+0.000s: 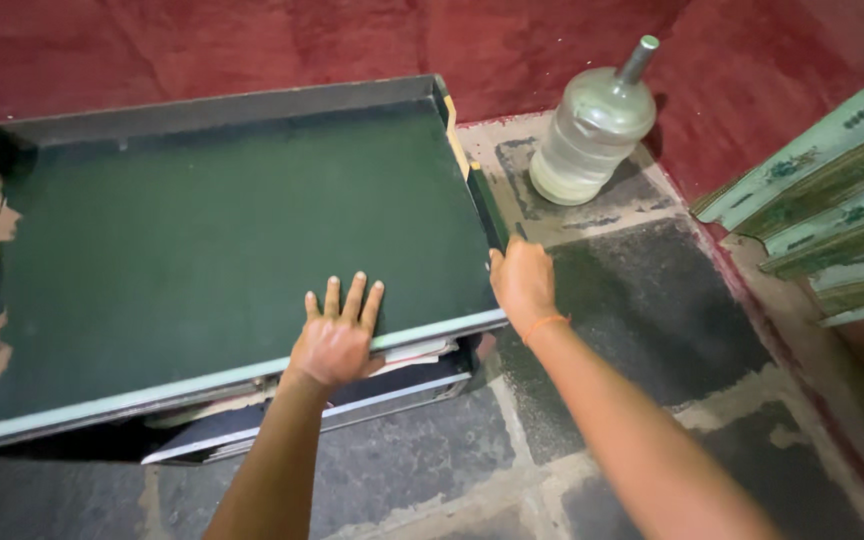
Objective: The person assembles a dark rectangular panel onto a frame by pressing the edges by hand, then lifts a plastic chair and places it in front of the assembled stand.
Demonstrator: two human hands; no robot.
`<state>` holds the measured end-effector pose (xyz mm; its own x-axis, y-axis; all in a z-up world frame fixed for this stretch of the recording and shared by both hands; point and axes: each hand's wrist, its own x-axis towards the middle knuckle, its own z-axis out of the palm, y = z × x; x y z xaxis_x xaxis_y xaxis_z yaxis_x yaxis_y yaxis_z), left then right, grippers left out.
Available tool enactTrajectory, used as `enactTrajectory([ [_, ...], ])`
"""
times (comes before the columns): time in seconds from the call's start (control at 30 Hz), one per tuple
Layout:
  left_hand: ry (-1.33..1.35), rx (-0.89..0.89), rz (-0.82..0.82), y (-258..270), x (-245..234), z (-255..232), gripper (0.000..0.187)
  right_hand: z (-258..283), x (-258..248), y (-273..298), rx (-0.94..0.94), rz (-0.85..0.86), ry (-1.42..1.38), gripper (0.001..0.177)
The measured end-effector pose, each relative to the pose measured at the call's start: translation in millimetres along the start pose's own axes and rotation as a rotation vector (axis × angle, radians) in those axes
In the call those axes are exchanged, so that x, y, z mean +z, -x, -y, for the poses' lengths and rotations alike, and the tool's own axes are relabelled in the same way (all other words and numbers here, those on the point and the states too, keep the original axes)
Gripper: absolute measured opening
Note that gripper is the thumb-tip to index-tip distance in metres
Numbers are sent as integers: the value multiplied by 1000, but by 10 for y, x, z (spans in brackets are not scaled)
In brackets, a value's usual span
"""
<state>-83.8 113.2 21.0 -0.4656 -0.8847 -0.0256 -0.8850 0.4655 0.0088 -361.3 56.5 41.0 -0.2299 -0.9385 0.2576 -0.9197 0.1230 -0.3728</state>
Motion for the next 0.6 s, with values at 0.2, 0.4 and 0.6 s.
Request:
enactTrajectory([
  [0.2, -6, -12, 0, -2, -4, -33, 115, 8, -25, -10, 18, 5, -25, 29],
  [0.4, -27, 31, 23, 43, 68, 44, 113, 61, 50, 92, 46, 28, 27, 31],
  [0.6, -13, 47, -63, 126, 242, 97, 108, 28, 196, 337, 76, 20, 59, 31],
])
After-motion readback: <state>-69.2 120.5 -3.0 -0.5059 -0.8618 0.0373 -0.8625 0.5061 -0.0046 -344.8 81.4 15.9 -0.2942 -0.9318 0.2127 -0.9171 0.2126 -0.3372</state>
